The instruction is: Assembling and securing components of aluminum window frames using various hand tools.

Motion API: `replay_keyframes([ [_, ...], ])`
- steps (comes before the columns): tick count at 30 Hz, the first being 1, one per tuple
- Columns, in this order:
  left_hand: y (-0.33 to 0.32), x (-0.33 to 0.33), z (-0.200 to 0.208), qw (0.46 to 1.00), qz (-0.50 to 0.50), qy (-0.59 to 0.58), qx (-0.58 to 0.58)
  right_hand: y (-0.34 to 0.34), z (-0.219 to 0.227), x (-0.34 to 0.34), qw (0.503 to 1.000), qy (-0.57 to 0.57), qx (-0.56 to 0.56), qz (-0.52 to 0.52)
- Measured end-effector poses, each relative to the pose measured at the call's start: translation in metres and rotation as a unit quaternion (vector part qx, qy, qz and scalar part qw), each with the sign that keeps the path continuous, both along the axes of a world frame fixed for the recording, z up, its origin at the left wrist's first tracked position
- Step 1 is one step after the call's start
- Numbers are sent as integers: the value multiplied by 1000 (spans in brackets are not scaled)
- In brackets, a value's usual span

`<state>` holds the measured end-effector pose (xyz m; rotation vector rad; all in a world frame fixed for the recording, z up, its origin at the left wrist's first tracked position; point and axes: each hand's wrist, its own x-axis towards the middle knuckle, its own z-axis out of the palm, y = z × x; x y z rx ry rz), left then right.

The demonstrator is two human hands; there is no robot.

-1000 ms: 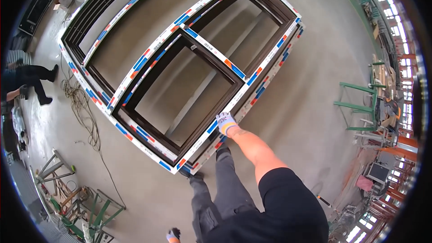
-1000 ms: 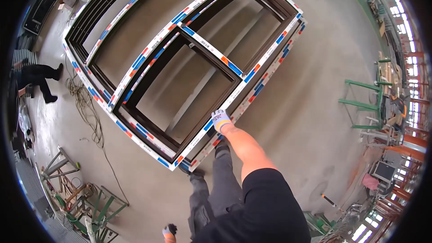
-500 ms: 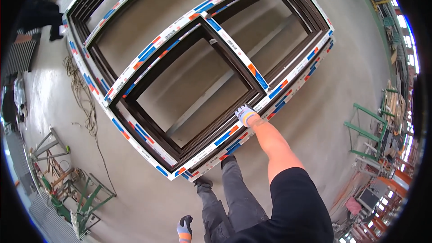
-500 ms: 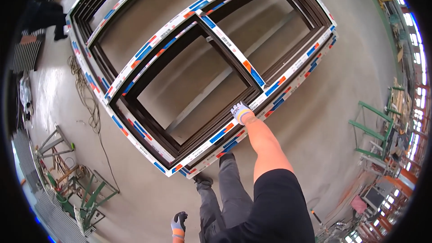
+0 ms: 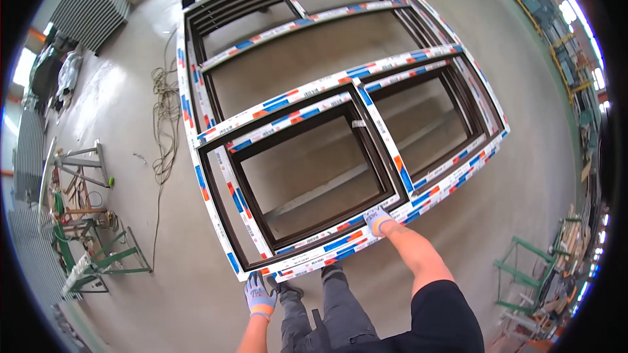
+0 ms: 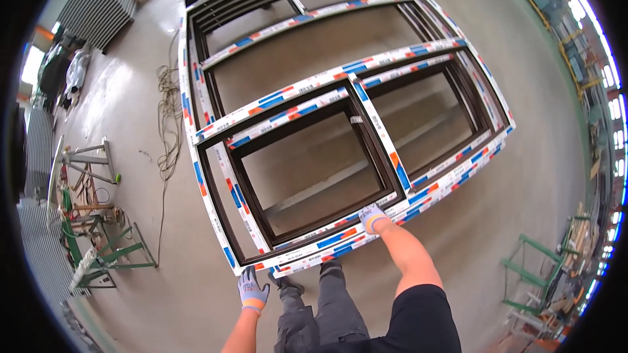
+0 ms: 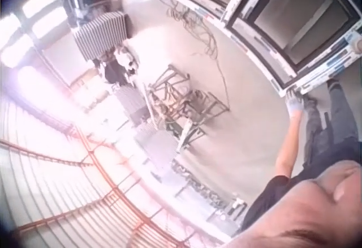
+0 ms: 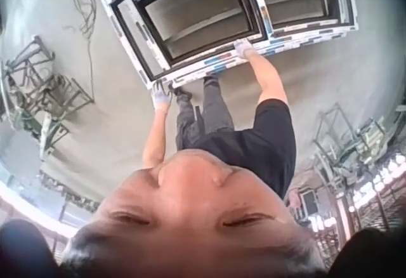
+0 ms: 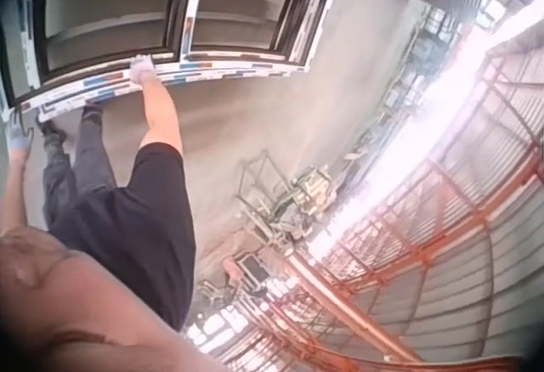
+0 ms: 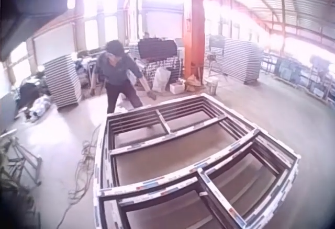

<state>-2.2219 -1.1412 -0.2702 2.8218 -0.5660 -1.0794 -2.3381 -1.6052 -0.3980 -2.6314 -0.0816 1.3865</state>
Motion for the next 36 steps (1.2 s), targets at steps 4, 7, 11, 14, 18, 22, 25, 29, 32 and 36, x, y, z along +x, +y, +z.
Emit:
replay_keyframes([
  [4,-3,13,23,998,-45,-52,7,18,79,15,997,73,19,-1],
  [7,10,17,32,998,-59,-39,-5,27,121,27,997,77,22,-7],
  [11,38,13,49,991,-82,-103,27,45,155,34,997,67,30,-22],
  [14,57,32,65,998,-25,-55,11,65,177,40,996,73,39,-19],
  [18,120,37,101,992,-49,-107,-37,120,207,56,995,85,48,30],
  [22,193,27,172,988,-8,-149,-34,188,237,62,993,29,88,70],
  [25,254,22,204,980,-50,-185,-46,243,275,23,997,-16,41,67],
  [29,382,64,214,974,-62,-217,-38,362,271,67,991,-55,102,59],
  [32,494,58,223,965,-31,-256,-56,475,328,99,990,-38,103,87],
  [36,641,75,250,953,-33,-285,-96,594,331,109,990,-71,100,72],
])
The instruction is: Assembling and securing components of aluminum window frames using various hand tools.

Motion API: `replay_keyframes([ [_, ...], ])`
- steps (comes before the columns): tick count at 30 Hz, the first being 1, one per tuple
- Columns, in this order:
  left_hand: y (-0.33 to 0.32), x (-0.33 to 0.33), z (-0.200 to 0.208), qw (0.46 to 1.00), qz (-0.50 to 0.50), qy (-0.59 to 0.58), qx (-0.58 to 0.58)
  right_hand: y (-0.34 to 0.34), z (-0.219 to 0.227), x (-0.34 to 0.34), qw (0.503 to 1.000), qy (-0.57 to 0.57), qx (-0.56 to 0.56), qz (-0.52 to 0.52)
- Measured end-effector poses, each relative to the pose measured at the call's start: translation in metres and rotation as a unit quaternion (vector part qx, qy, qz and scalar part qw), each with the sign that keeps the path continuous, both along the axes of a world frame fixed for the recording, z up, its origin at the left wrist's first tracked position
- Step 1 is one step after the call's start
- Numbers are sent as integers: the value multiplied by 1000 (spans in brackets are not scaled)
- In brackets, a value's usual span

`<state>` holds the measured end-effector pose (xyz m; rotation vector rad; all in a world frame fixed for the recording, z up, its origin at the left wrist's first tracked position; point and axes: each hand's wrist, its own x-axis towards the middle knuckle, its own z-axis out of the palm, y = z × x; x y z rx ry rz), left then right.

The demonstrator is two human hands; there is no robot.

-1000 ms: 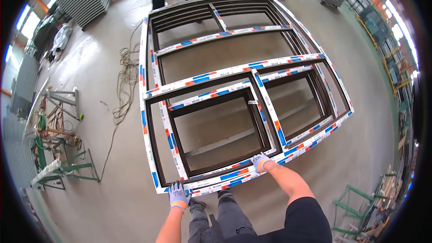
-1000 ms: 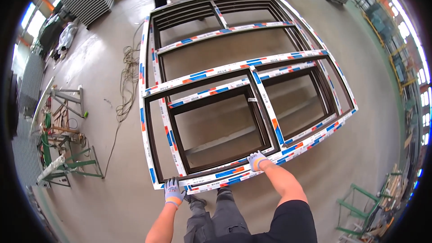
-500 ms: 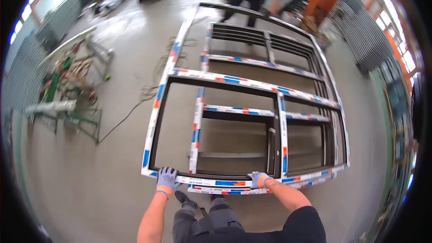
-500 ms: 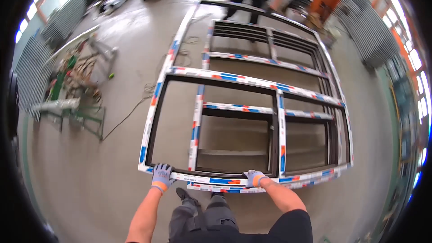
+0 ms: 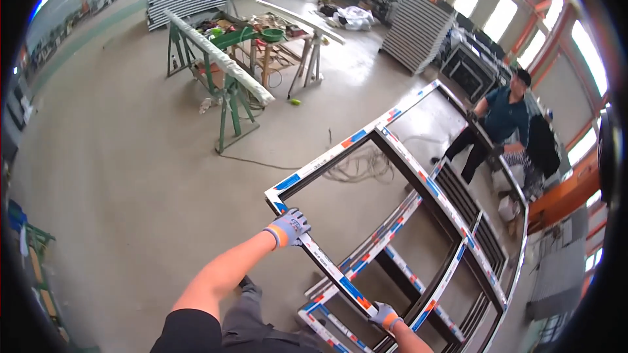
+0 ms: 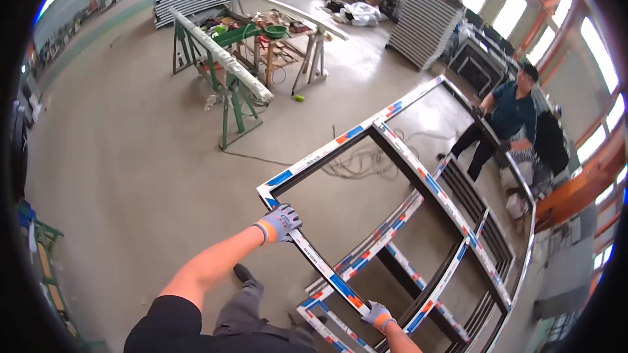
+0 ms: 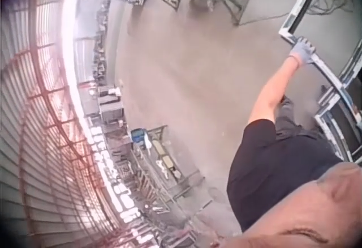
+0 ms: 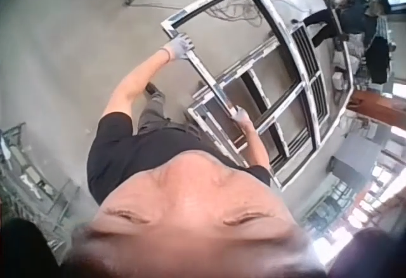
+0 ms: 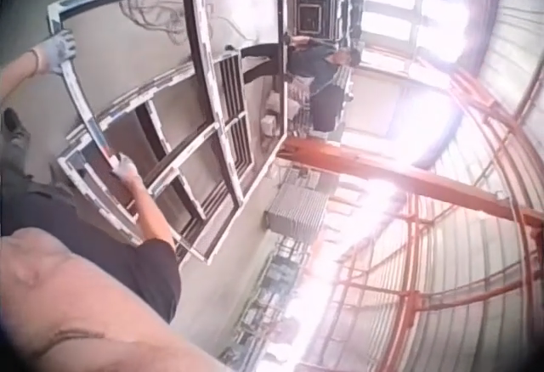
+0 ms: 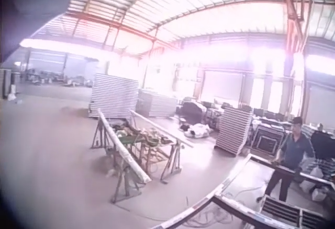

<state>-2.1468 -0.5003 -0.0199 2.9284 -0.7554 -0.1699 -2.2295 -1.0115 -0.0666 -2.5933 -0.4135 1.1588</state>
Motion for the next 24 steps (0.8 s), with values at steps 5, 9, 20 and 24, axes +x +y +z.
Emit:
replay_keyframes([
  [5,188,29,35,998,15,-48,-26,185,71,42,999,10,39,-10],
  [9,315,57,66,997,43,-63,-20,317,116,76,999,24,27,16],
  [20,695,196,77,992,87,-88,-29,690,95,245,998,24,25,49],
  [24,837,253,86,989,112,-96,-22,855,112,302,996,10,28,78],
])
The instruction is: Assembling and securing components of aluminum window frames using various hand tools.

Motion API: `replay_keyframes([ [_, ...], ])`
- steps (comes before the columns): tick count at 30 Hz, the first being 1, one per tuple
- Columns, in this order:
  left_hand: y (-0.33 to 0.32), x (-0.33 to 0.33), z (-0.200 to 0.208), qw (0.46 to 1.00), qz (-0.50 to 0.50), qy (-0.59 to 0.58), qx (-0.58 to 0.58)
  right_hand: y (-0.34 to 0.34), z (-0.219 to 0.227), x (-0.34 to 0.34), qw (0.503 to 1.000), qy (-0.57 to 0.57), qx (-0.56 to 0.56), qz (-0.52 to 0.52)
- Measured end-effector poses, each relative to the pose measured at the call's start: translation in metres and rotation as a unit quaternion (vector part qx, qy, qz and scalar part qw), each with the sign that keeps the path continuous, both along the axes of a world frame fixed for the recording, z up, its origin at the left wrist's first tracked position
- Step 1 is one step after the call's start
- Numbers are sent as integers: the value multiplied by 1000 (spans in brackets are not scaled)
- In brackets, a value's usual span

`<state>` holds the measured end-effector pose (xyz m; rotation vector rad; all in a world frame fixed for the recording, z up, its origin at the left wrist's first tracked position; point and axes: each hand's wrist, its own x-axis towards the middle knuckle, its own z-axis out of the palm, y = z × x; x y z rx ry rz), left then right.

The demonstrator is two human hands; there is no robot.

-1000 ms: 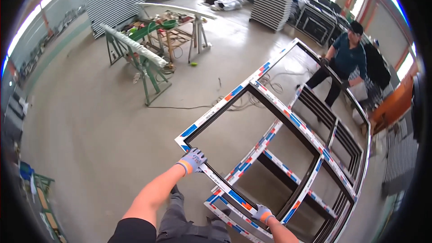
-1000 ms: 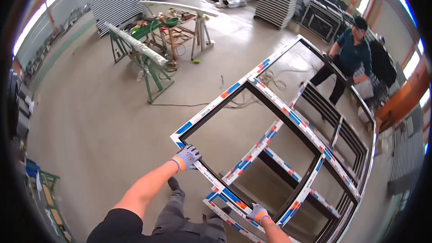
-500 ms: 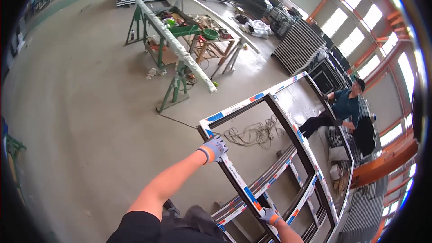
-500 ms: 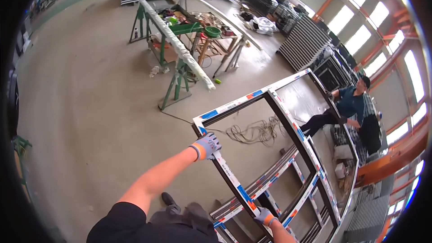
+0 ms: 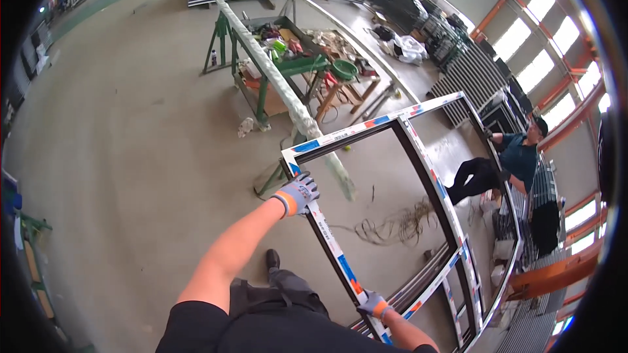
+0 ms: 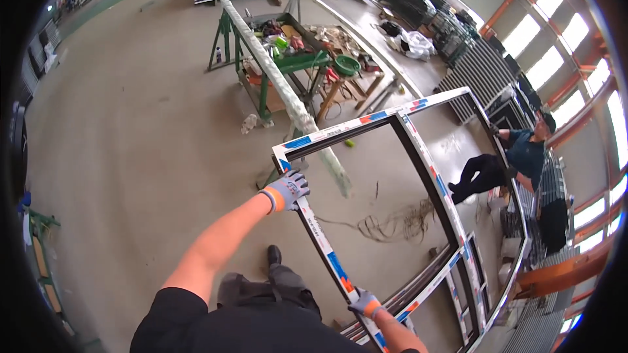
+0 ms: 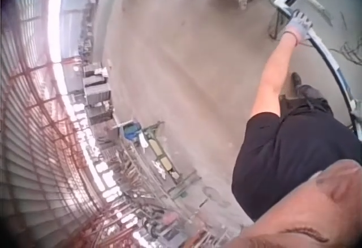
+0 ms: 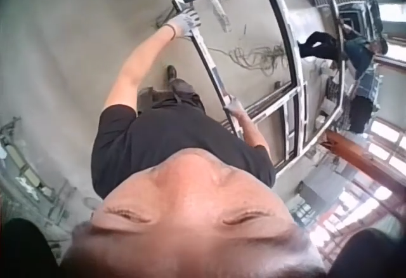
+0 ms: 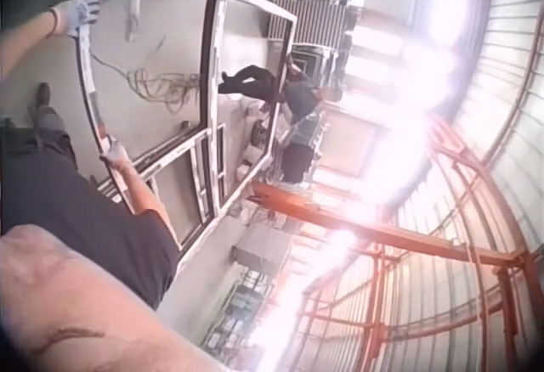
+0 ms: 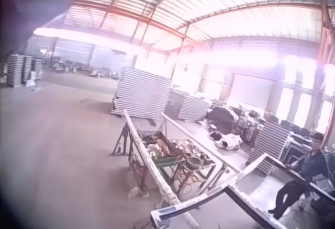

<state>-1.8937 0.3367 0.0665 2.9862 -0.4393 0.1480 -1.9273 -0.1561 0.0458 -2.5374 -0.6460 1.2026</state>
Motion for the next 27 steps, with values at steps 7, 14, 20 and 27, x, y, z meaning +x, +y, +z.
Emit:
replay_keyframes([
  [7,270,95,28,1000,14,-20,-7,272,42,93,999,15,33,-14],
  [14,568,152,31,999,25,-23,-13,546,23,160,1000,-6,29,0],
  [20,800,179,49,1000,27,-2,-4,777,52,208,1000,17,20,7],
  [27,1039,255,35,996,21,18,-84,1021,59,275,999,-1,-26,22],
])
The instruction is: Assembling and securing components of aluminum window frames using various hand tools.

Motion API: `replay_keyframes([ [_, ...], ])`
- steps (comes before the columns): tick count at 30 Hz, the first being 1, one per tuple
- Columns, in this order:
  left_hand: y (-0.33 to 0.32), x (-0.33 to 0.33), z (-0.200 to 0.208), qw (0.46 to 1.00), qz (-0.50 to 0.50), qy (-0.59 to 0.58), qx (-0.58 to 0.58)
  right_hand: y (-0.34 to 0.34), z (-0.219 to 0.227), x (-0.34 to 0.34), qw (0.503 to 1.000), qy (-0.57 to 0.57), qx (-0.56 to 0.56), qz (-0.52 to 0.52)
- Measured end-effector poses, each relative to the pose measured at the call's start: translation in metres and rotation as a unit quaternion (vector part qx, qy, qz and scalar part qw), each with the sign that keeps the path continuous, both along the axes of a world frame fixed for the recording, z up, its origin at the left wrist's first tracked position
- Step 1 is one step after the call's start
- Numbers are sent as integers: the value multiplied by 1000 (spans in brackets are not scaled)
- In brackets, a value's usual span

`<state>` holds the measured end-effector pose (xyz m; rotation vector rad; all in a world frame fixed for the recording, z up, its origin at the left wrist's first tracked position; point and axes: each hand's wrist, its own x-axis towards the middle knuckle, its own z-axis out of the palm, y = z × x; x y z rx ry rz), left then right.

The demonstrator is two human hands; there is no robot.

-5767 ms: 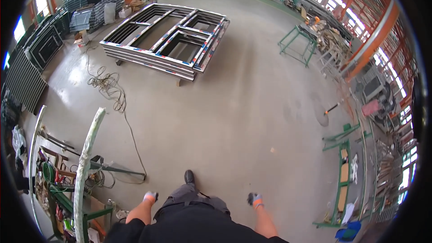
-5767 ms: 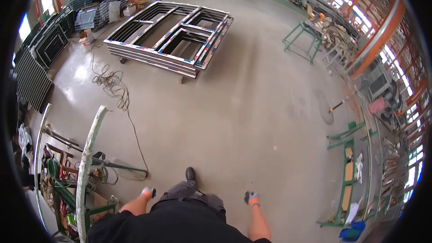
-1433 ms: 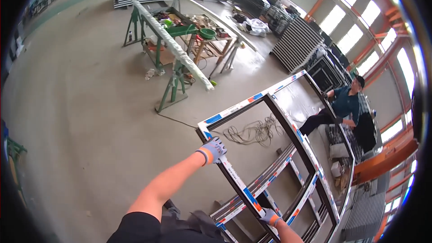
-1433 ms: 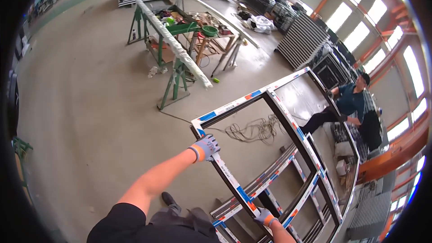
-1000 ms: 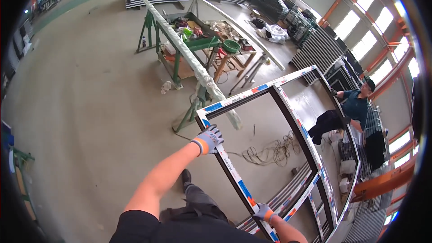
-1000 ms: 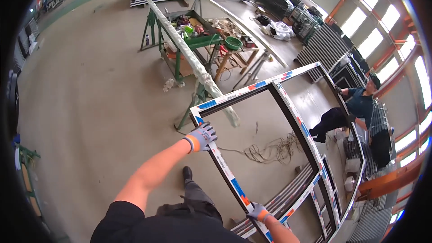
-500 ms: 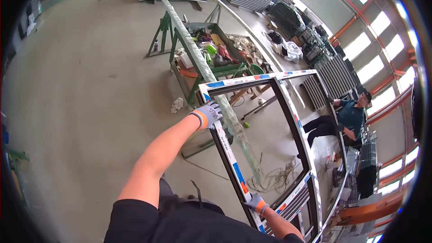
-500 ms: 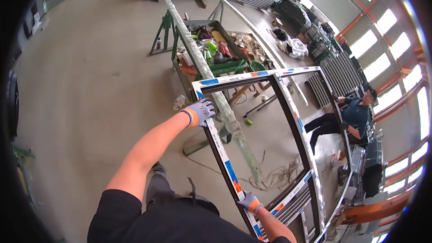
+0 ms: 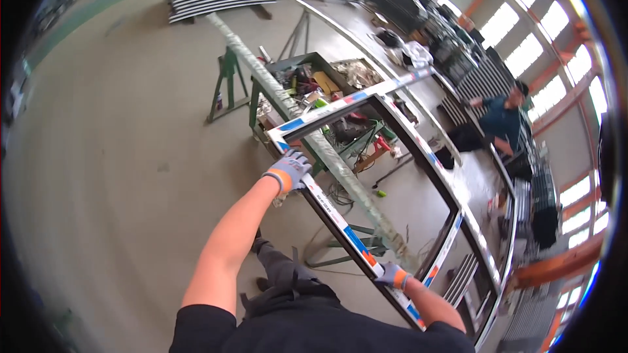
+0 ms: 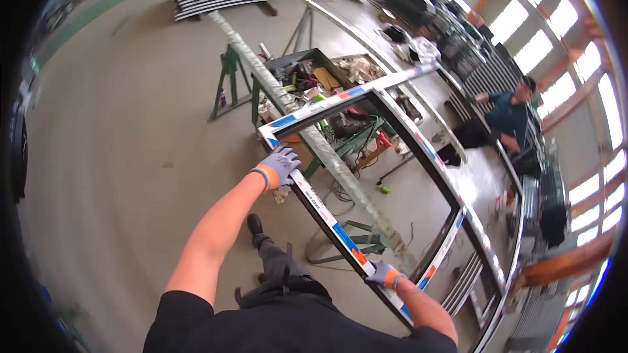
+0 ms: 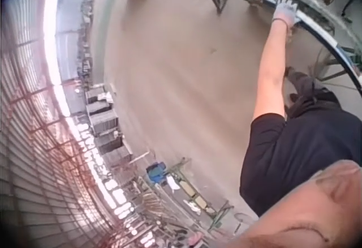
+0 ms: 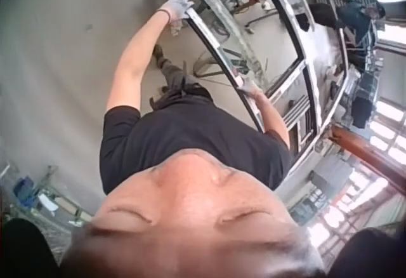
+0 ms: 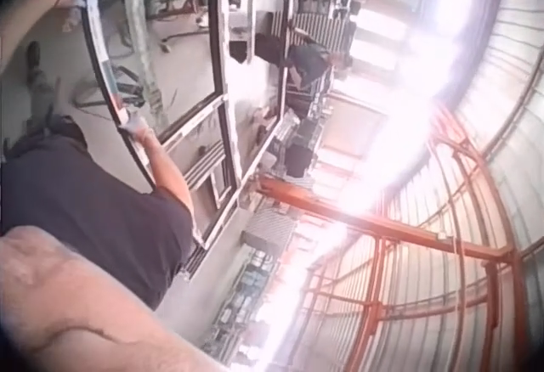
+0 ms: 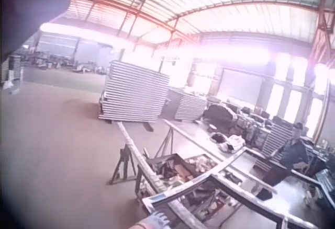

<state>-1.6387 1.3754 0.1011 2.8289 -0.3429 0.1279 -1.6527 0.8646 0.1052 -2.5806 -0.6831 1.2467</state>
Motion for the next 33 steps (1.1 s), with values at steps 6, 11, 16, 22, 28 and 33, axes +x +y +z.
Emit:
replay_keyframes([
  [6,228,98,-14,1000,13,-3,4,260,43,109,999,51,16,1],
  [11,400,177,12,999,19,36,14,428,47,183,998,70,3,-2],
  [16,565,249,14,999,21,35,-2,594,47,259,999,18,24,25],
  [22,768,326,15,1000,-17,12,-14,797,10,330,999,21,34,33],
  [28,956,375,16,998,-9,57,23,981,-5,373,996,32,71,34],
  [33,1048,395,14,998,-11,55,30,1076,-5,392,994,71,78,8],
])
